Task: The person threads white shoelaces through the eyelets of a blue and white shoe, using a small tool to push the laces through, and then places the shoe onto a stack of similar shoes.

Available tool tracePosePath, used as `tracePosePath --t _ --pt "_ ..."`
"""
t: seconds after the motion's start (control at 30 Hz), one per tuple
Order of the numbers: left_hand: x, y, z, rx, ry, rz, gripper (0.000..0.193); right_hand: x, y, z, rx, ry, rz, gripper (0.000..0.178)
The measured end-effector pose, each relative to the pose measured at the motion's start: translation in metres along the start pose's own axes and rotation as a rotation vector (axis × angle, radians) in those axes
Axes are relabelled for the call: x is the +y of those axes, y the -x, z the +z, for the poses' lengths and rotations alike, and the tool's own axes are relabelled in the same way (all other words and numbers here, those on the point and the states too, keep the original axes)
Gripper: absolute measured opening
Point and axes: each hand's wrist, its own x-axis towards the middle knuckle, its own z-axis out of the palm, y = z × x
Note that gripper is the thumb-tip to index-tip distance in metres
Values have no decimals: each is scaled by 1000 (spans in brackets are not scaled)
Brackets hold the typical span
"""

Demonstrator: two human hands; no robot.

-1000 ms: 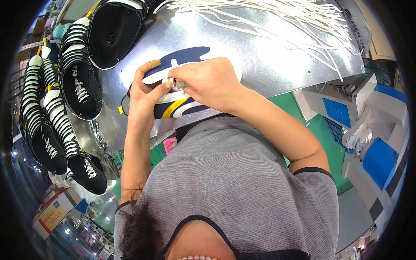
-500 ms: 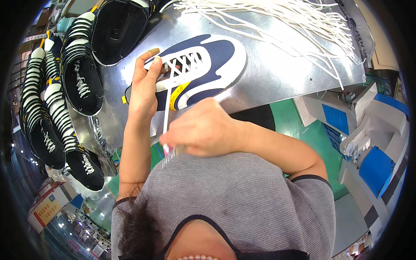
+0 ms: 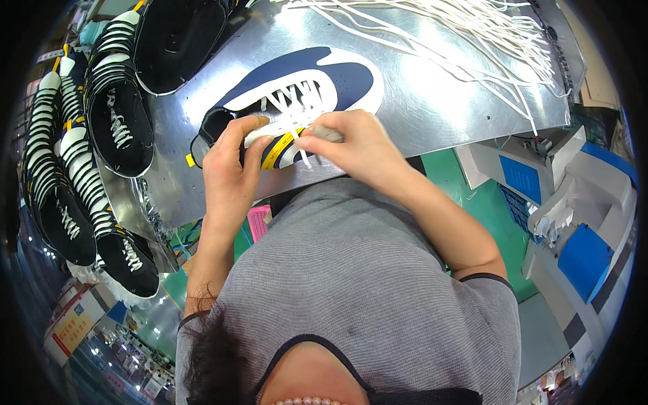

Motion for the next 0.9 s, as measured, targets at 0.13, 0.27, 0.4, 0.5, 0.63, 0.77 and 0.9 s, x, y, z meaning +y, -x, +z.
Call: tracePosePath --t 0.13,0.27,0.4,0.5,0.63,0.77,0.9 --pt "0 -5 -3 22 20 -7 21 9 -8 24 121 -48 -93 19" --pt "-7 -5 -2 7 76 -69 19 4 -10 26 168 -213 -205 20" --pt "-8 -2 0 -3 107 -124 18 4 0 23 217 260 -180 16" --pt "-2 -2 0 1 87 -44 17 11 -6 30 244 239 -244 16" --pt "-5 -2 -3 -10 91 -134 17 9 -7 32 149 -117 -196 15" --pt "-8 -4 -5 -35 114 -127 19 -14 -11 26 167 -324 -221 14" --pt "-1 -5 -4 -55 168 -123 25 -6 -27 35 217 -377 -299 12"
